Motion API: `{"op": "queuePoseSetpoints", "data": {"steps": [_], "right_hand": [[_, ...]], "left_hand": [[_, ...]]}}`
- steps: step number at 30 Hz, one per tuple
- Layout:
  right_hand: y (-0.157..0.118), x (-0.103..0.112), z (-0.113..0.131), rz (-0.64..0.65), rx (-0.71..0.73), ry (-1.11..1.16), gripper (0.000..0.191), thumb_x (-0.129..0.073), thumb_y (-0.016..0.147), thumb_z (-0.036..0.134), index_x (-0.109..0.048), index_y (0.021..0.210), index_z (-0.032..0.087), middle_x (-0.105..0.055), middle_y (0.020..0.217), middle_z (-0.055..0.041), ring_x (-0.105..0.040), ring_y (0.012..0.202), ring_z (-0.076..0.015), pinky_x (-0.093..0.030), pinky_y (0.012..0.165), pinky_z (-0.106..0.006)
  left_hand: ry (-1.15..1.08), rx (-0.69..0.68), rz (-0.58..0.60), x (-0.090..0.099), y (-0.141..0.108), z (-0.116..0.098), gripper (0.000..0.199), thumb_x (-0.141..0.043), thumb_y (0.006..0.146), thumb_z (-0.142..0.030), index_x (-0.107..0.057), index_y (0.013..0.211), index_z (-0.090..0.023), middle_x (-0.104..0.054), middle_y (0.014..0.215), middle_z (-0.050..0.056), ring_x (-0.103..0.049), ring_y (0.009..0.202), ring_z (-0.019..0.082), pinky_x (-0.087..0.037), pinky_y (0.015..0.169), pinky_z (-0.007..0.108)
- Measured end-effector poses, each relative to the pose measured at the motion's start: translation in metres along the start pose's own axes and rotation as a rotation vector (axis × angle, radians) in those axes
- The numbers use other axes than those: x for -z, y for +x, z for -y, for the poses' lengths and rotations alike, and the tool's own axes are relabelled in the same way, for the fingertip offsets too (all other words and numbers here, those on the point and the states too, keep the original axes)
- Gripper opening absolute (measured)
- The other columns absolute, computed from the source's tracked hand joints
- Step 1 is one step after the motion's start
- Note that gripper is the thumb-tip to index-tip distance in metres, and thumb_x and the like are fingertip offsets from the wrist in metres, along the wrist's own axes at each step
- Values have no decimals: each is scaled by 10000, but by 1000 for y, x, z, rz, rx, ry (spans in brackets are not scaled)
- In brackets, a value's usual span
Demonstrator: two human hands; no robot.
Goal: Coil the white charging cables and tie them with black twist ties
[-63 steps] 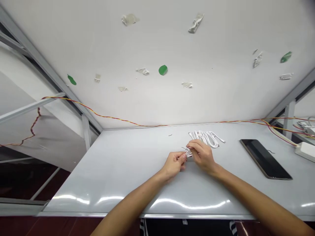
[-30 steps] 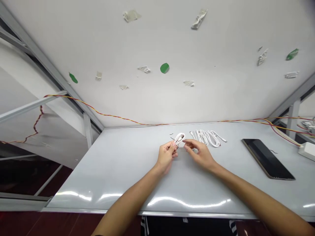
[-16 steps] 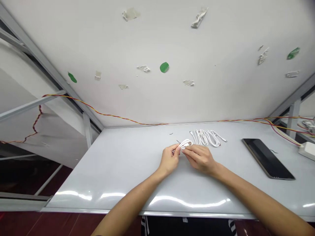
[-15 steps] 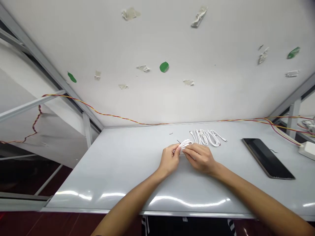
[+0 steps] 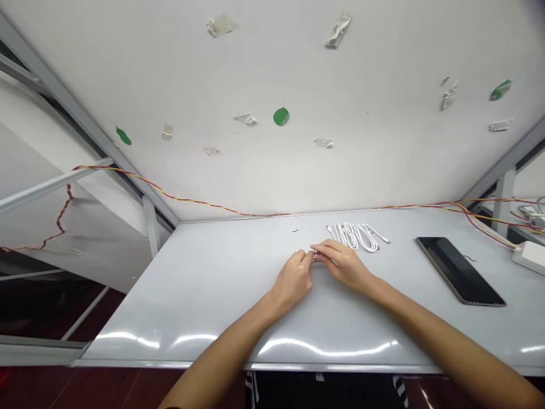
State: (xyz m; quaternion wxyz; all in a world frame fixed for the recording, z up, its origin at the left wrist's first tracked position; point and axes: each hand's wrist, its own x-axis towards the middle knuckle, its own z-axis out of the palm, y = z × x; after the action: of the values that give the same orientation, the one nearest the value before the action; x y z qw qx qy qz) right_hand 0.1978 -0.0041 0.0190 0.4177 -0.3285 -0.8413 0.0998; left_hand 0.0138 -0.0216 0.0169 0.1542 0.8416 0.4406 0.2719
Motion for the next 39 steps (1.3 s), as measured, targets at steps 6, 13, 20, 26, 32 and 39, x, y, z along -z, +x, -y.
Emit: {"op": "queuePoseSetpoints", "data": {"steps": [6,13,20,26,32,39], "right_hand": [[0,9,-10,59,268,-416,182,-455,977,121,-620,937,189,-656,851,-66,-578,725,-178,-467,605,-314],[0,14,-9,85,426,-670,269,-455,959,72,-574,757,204,-568,721,-26,-455,642,-157,-350,575,-314],[1,15,-2,14,432,-696,280,-464,955,91,-536,706,195,-501,674,-8,-414,628,-147,-282,575,-307],[-1,10,-2,1,410,-613,225,-466,933,72,-574,773,188,-548,737,-25,-437,661,-147,-273,554,-292],[-4,4,4,-39,408,-695,170,-508,918,98,-609,820,194,-595,789,-31,-450,665,-148,-321,579,-300],[-2,1,8,-213,181,-483,174,-513,893,75,-607,819,202,-585,810,-38,-505,669,-138,-366,560,-275]], "left_hand": [[92,-23,29,0,0,2,291,-357,957,-121,-615,1089,-150,-552,842,71,-532,748,191,-480,718,322],[-68,6,3,1,3,-4,325,-331,994,-198,-647,1053,-152,-594,857,78,-560,767,188,-477,745,314],[-768,378,173,11,11,-6,405,-506,938,-457,-740,881,-132,-691,839,68,-502,637,129,-407,616,265],[-1185,528,482,30,12,9,434,-805,719,-451,-709,971,-111,-691,910,85,-512,643,83,-409,630,241],[-1297,539,564,25,7,0,509,-775,753,-478,-500,1072,-192,-606,776,8,-565,589,107,-425,558,245],[-1657,574,335,19,9,-17,366,-730,813,-347,-516,1081,-219,-461,759,-30,-430,596,77,-403,581,230]]}}
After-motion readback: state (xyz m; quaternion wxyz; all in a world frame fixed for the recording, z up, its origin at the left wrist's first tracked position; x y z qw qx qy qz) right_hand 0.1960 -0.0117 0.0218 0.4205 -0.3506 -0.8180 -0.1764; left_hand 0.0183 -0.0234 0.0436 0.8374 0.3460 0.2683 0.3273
